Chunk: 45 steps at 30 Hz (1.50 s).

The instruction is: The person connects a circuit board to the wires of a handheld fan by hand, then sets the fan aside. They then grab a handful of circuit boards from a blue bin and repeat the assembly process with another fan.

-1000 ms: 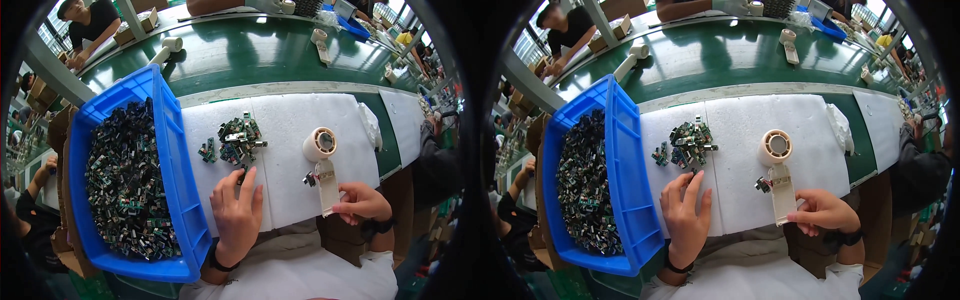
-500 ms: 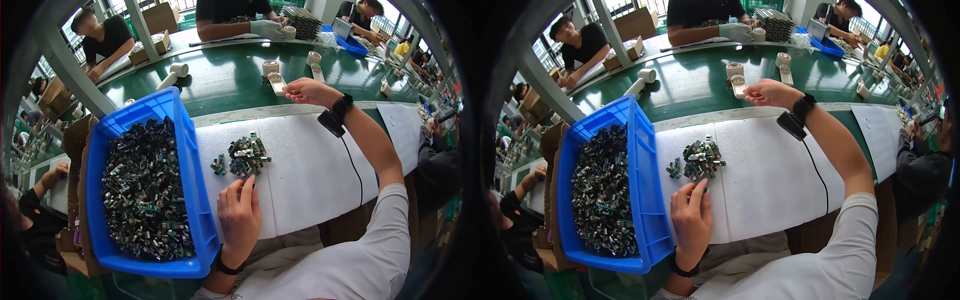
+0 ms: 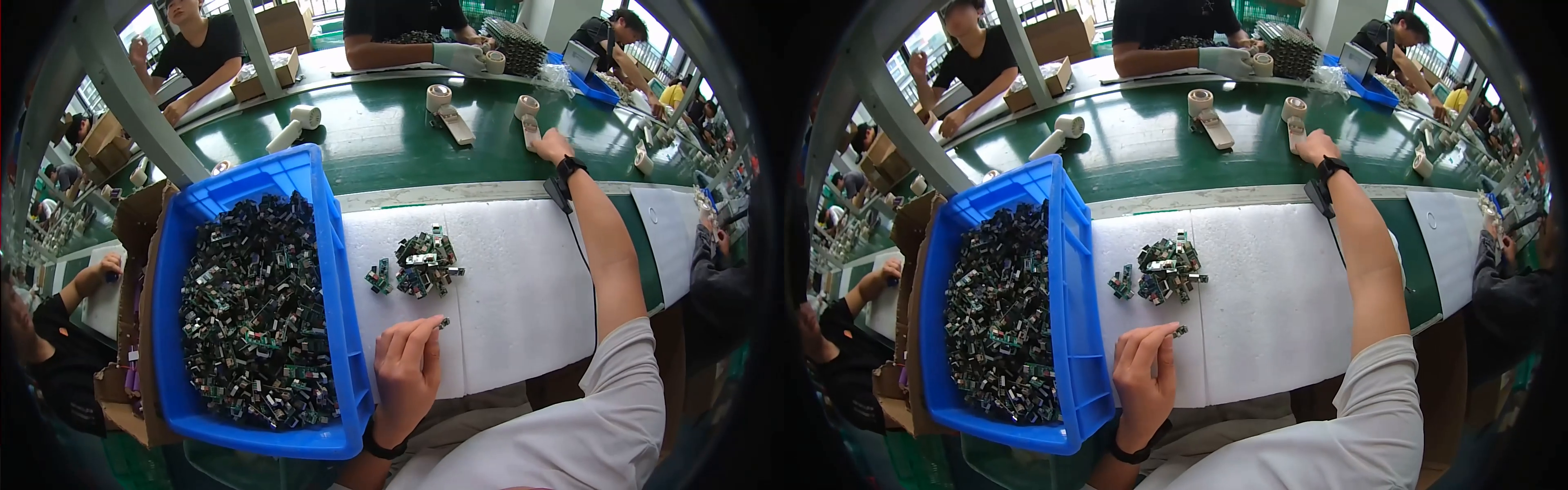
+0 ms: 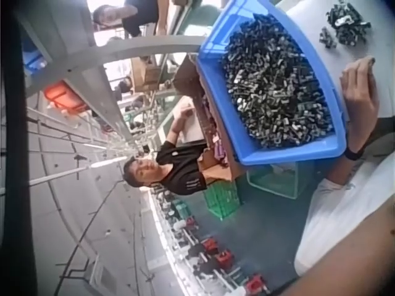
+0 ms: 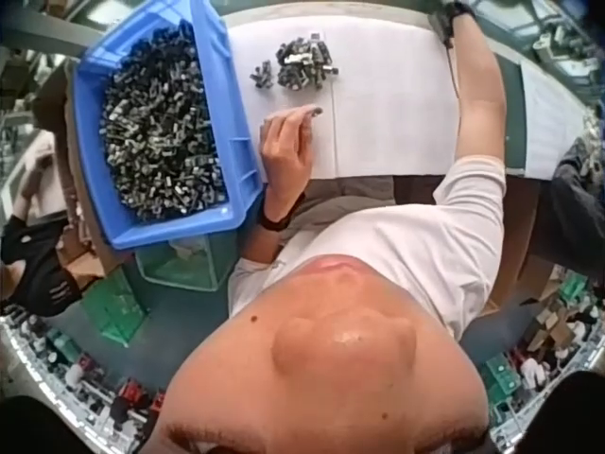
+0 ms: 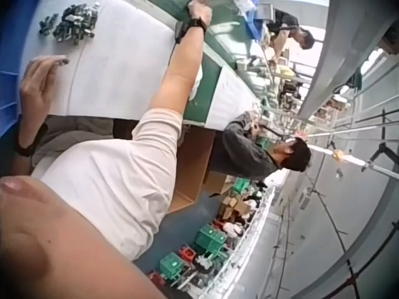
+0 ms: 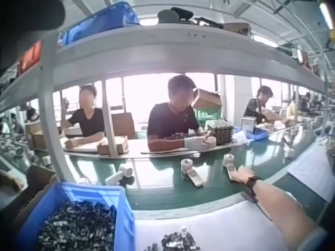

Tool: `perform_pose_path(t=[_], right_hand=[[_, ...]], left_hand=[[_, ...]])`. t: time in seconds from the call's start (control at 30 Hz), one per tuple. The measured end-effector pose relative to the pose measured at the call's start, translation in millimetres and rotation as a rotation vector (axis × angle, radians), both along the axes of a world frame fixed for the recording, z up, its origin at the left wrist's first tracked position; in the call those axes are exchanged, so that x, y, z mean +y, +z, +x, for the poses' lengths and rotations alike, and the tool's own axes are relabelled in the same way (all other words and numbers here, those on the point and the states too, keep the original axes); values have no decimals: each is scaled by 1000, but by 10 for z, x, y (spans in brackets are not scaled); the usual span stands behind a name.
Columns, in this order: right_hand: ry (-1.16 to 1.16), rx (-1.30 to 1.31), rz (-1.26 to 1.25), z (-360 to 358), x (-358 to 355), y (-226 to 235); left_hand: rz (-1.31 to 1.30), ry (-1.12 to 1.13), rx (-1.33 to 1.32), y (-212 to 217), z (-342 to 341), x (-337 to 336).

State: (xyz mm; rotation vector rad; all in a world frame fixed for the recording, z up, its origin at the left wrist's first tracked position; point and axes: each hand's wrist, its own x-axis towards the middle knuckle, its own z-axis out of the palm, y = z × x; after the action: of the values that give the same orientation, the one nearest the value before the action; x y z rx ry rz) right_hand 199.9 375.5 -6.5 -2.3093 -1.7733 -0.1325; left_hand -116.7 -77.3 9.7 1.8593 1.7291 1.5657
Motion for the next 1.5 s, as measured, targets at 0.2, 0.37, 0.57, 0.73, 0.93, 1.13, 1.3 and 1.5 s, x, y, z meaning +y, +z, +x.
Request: perform_pose_path(t=[0.2,0.37,0.57,0.73,0.93,1.13,1.3,1.5], right_hand=[[230,718,-419,-62,-157,250],[328,1249,-427,-369,-969,547],[420,1552,-544,-396,-1977,635],[532,1363,-532,-235,-2813,574],[318,1303,-431,-170,-3613,257],[526,867,-402,-203,-4083,-85],[756,522,-189,-288,-3912,-148],[962,355,-27,-419,-3660,-98]], left_hand=[[100,-22,-190,-57,83,-164],[133,-125,-275,-146,157,-384],[117,-226,-286,-371,399,-667],[172,-483,-253,-510,520,-354],[26,-365,-146,-570,589,-45],[-70,-398,-373,-802,823,323],[-41,-304,-357,-901,861,311],[-27,-286,-393,-890,850,212]])
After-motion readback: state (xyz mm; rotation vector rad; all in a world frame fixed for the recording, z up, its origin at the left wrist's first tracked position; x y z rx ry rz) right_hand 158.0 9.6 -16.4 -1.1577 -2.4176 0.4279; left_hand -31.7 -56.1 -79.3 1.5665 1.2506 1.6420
